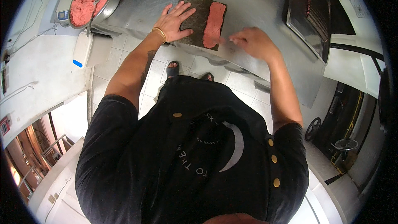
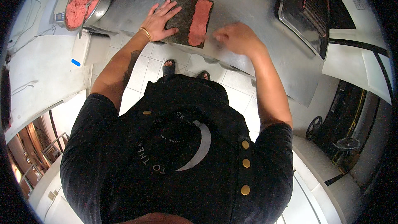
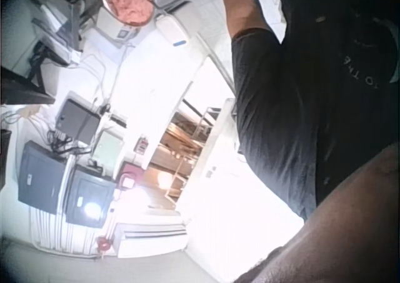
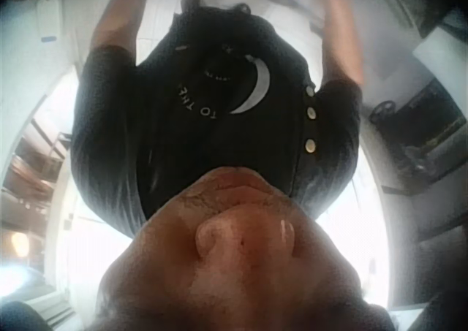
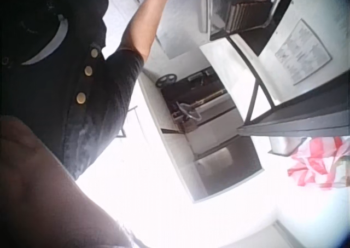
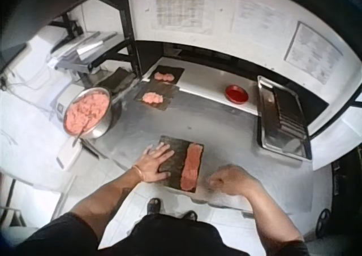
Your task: The person spreads a pink paste onto a sheet of seaweed using a spoon and then rolls the seaweed into a cylinder by hand.
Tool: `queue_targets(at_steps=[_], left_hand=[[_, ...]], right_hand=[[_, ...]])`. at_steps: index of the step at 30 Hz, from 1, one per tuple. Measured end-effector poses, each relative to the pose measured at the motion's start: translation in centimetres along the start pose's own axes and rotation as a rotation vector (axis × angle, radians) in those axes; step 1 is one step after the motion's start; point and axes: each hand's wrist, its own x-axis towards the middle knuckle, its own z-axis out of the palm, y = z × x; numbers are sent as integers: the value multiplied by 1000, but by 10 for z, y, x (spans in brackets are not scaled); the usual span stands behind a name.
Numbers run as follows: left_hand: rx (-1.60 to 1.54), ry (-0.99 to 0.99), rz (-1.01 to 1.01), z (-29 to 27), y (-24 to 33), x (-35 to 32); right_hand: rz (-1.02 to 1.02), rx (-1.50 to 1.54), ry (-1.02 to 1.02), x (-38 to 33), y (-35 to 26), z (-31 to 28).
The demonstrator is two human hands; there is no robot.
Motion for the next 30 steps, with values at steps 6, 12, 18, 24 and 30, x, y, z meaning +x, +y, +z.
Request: queue_targets(at_steps=[6,12,18,24,30], left_hand=[[15,-2,2,-1,-1,0],[32,-8,9,0,-1,1],[8,5,15,0,-3,1],[9,8,18,1,-2,1],[4,8,17,1,-1,-1]], right_hand=[[-37,20,176,35,16,8],[-59,55,10,16,18,24],[-58,149,-26,26,16,22],[-38,166,242,26,11,24],[19,195,67,10,10,31]])
